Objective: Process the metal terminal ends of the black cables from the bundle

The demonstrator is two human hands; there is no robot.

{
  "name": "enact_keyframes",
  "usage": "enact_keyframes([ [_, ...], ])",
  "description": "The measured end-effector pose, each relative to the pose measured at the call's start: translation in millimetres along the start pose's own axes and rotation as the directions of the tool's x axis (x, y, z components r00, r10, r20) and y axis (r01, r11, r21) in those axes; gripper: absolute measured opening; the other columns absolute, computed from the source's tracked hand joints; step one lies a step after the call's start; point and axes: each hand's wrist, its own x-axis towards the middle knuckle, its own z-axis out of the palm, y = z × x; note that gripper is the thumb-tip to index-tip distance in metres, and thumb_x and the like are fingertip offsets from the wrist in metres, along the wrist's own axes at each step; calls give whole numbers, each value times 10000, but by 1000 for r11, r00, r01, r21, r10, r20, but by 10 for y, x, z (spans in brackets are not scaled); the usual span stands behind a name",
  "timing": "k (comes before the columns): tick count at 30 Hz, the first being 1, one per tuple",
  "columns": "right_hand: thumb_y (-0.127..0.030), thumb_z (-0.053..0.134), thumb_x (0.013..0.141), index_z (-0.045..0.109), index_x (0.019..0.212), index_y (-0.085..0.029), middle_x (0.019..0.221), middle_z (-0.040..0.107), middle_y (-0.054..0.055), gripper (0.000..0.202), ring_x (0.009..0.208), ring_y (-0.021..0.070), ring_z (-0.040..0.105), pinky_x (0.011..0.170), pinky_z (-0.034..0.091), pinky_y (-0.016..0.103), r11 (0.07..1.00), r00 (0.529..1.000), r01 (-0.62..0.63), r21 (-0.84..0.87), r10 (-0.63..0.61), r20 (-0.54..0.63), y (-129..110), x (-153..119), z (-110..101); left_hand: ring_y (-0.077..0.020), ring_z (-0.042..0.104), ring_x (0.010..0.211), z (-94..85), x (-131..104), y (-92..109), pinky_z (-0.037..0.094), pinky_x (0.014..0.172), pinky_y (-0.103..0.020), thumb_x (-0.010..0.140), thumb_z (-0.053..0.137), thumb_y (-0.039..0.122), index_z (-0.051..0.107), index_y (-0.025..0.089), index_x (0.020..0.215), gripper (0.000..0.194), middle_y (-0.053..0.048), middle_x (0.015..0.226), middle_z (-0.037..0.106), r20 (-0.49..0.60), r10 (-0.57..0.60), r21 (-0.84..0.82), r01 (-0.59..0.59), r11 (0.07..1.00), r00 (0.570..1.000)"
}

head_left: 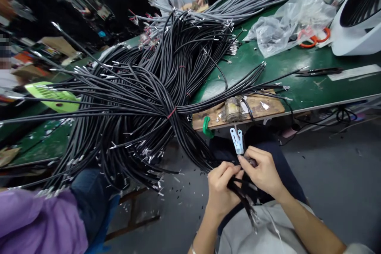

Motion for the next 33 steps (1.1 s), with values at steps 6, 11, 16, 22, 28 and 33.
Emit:
enact_keyframes([
  [6, -340, 583, 877, 664, 792, -166, 719, 608, 25, 210, 639, 136, 544, 597, 433, 250, 975, 986, -83, 208, 50, 161, 67, 103, -231, -135, 607, 646, 19, 10, -18, 485, 600, -238, 833, 586, 106, 665, 166, 858, 102, -34, 741, 619, -95, -104, -19, 103, 994, 990],
  [11, -236, 620, 844, 608, 690, -184, 694, 575, 27, 163, 706, 171, 526, 652, 428, 299, 964, 996, 33, 263, -52, 69, 53, 71, -155, -137, 596, 668, 4, 34, -16, 481, 594, -231, 849, 579, 136, 642, 171, 898, 87, -43, 779, 609, -32, -97, -9, 97, 995, 995],
  [16, -372, 660, 795, 618, 708, -195, 706, 519, 24, 202, 672, 167, 507, 604, 436, 291, 691, 985, -118, 713, 170, -2, 70, -24, 205, -120, 534, 582, 27, 31, -31, 430, 540, -219, 863, 577, 171, 624, 168, 815, 67, -14, 684, 560, -79, -113, -22, 111, 994, 991],
  [22, -402, 732, 699, 617, 706, -173, 675, 507, 10, 257, 615, 132, 479, 595, 455, 264, 274, 897, -406, 872, 302, 322, 9, -10, 260, -120, 528, 548, 22, 67, -16, 392, 518, -229, 886, 537, 213, 649, 160, 791, 157, -13, 649, 565, -112, -119, -145, 102, 984, 987],
  [28, -406, 674, 776, 640, 788, -162, 710, 570, 21, 246, 627, 121, 514, 619, 466, 253, 389, 901, -424, 817, 269, 340, 65, -18, 144, -97, 490, 509, -101, 149, 59, 353, 515, -222, 911, 460, 178, 550, 162, 608, 316, 9, 578, 510, 29, -197, -188, 199, 962, 980],
  [33, -384, 745, 722, 640, 927, -188, 874, 559, 39, 303, 758, 142, 542, 690, 486, 263, 579, 947, -300, 758, 88, 309, 73, 12, 70, -82, 424, 472, -148, 186, 90, 301, 489, -222, 925, 439, 184, 445, 167, 536, 389, 31, 524, 425, 97, -223, -196, 238, 951, 970],
])
